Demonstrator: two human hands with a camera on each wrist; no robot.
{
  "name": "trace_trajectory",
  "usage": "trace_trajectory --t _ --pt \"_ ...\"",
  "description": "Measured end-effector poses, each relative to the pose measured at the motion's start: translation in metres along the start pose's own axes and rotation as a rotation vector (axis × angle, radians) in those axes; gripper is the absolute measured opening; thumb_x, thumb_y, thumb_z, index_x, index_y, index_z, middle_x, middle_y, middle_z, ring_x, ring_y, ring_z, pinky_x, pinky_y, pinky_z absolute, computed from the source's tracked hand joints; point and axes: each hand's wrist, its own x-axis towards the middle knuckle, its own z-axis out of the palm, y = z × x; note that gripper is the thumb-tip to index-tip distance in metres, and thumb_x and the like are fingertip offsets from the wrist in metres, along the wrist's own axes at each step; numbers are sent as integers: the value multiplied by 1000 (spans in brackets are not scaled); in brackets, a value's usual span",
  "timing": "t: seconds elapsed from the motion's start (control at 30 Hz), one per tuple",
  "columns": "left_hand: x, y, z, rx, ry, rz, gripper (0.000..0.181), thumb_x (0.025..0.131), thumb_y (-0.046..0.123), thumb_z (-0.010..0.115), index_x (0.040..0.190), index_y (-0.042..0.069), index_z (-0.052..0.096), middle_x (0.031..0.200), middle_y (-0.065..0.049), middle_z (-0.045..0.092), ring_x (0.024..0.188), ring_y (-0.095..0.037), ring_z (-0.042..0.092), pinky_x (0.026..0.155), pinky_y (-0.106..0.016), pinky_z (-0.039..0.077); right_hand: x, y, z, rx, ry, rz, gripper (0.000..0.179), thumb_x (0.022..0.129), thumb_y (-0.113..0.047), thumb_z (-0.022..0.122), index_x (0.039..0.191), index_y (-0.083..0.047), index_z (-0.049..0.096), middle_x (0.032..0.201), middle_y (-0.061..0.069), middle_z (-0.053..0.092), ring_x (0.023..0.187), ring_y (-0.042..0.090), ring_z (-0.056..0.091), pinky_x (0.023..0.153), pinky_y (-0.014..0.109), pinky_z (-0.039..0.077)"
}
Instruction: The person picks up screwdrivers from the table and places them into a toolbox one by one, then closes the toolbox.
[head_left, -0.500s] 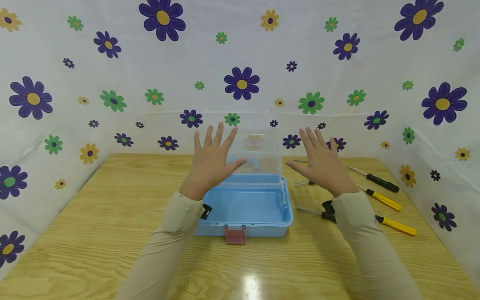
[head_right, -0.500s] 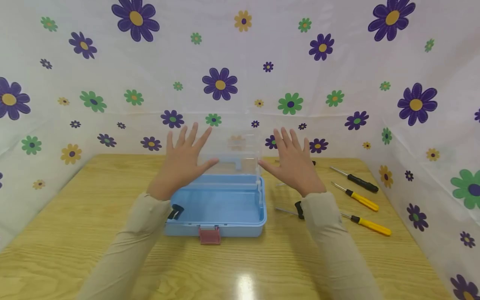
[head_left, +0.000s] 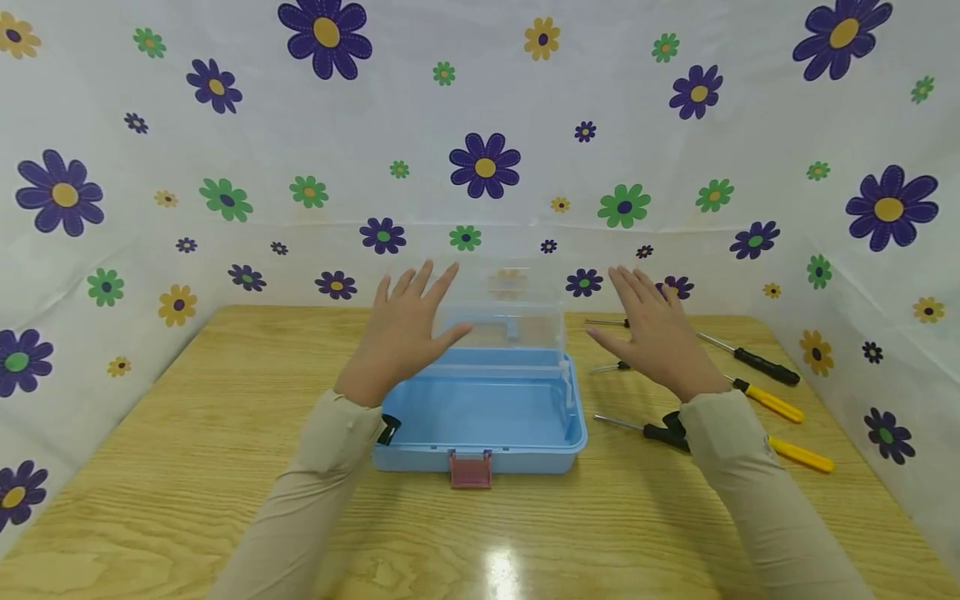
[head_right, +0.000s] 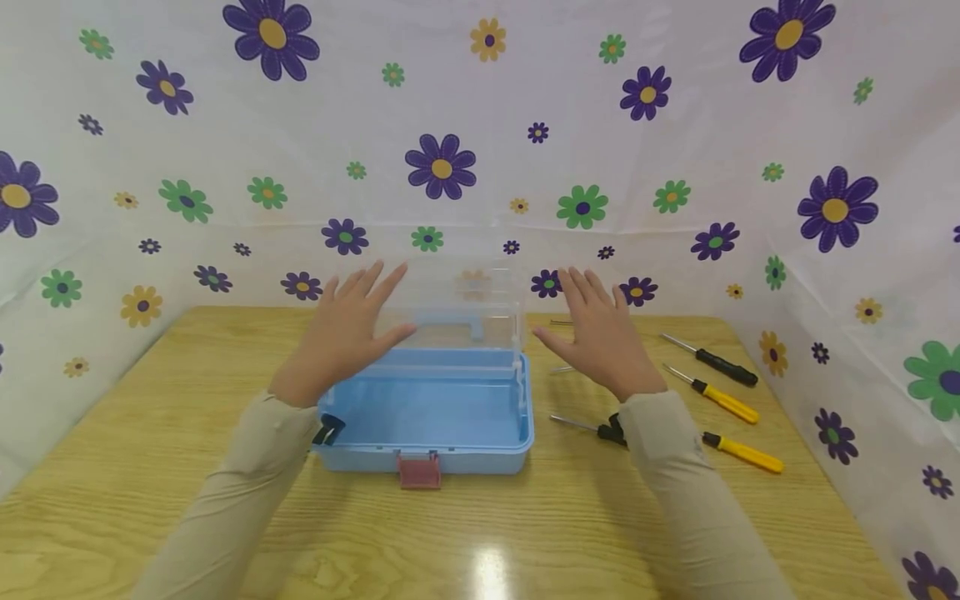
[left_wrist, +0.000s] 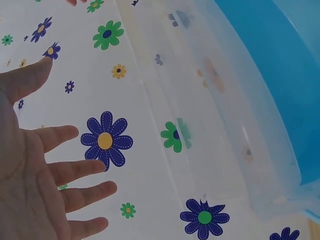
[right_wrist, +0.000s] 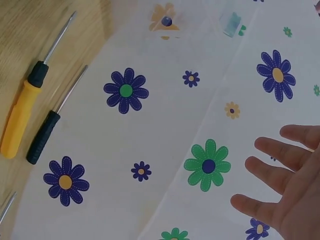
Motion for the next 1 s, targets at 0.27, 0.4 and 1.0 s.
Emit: trace_trajectory --t 0.27,0.4,1.0 --pt "-6 -13 5 -36 26 33 75 90 51 53 150 18 25 150 -18 34 135 -38 35 113 -59 19 -4 6 3 -24 62 -41 76 91 -44 55 148 -4 25 150 19 32 139 39 28 110 63 19" --pt "-12 -20 8 -40 33 62 74 89 48 56 149 16 27 147 -18 37 134 -38 37 112 -58 22 -8 12 4 -34 98 -71 73 91 -40 58 146 -2 30 146 21 37 134 40 34 109 63 23" --pt "-28 -44 8 -14 96 131 76 86 41 65 146 8 33 141 -21 45 129 -39 43 108 -53 33 -18 23 -1 -44 118 -70 66 91 -33 59 143 -1 34 139 23 44 127 42 40 106 61 27"
